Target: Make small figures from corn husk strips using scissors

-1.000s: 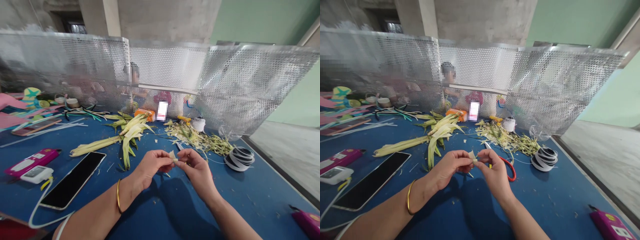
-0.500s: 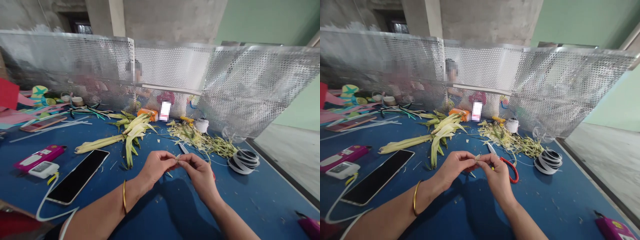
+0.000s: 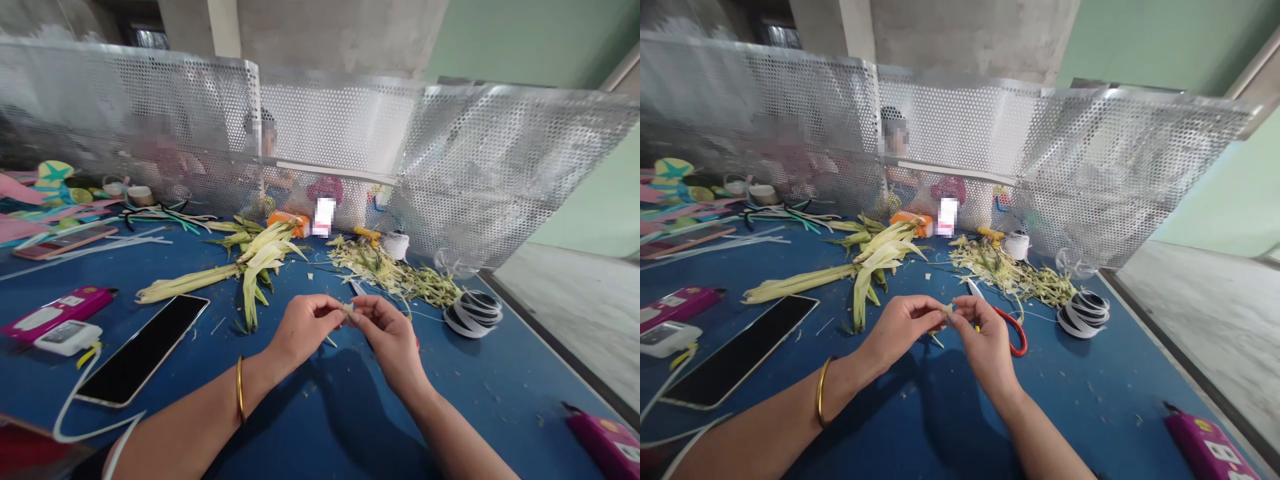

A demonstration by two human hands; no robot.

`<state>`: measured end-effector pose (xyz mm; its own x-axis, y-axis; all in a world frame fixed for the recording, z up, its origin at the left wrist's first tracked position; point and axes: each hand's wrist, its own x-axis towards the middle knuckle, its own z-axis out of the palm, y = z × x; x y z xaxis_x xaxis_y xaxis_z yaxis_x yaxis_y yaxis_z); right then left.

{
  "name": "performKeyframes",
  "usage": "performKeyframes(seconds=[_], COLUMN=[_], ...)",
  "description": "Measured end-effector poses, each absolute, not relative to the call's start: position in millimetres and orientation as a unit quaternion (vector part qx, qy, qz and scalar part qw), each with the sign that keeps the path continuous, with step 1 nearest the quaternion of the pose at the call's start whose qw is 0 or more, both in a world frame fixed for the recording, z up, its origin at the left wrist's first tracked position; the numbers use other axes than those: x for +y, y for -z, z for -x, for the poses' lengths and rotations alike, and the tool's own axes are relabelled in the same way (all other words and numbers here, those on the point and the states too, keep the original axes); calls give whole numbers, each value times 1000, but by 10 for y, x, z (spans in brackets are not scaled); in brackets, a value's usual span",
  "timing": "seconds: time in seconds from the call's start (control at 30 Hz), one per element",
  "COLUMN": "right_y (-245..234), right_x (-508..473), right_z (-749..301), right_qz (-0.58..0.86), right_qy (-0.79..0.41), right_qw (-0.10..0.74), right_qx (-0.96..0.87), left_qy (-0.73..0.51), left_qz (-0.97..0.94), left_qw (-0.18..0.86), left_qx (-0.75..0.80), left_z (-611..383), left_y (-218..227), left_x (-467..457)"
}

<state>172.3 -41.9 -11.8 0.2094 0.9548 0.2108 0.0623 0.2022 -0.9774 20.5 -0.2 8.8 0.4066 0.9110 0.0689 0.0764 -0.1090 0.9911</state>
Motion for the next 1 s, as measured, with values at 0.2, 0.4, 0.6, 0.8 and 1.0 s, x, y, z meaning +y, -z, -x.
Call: performKeyframes(seconds=[0.2, 0.4, 0.6, 0.8, 1.0], right_y=[56, 80, 86, 110, 73], right_x=[-430, -413, -418, -439, -444], right_z=[-1709, -1716, -1738, -1747, -1764], right_qz=[514, 506, 488, 504, 484], right_qy=[-380, -404, -259, -222, -149], right_qw=[581, 588, 583, 584, 559], right_qx=[-504, -486, -596, -596, -657], left_qy=[-365, -366, -351, -325, -317], left_qz=[-666, -622, -494, -460, -456], left_qw=[520, 563, 680, 726, 732], left_qx=[390, 403, 413, 394, 395], left_z=[-197, -213, -219, -190, -190], left_y=[-99, -156, -177, -151, -147], left_x=[-11, -26, -27, -18, -14])
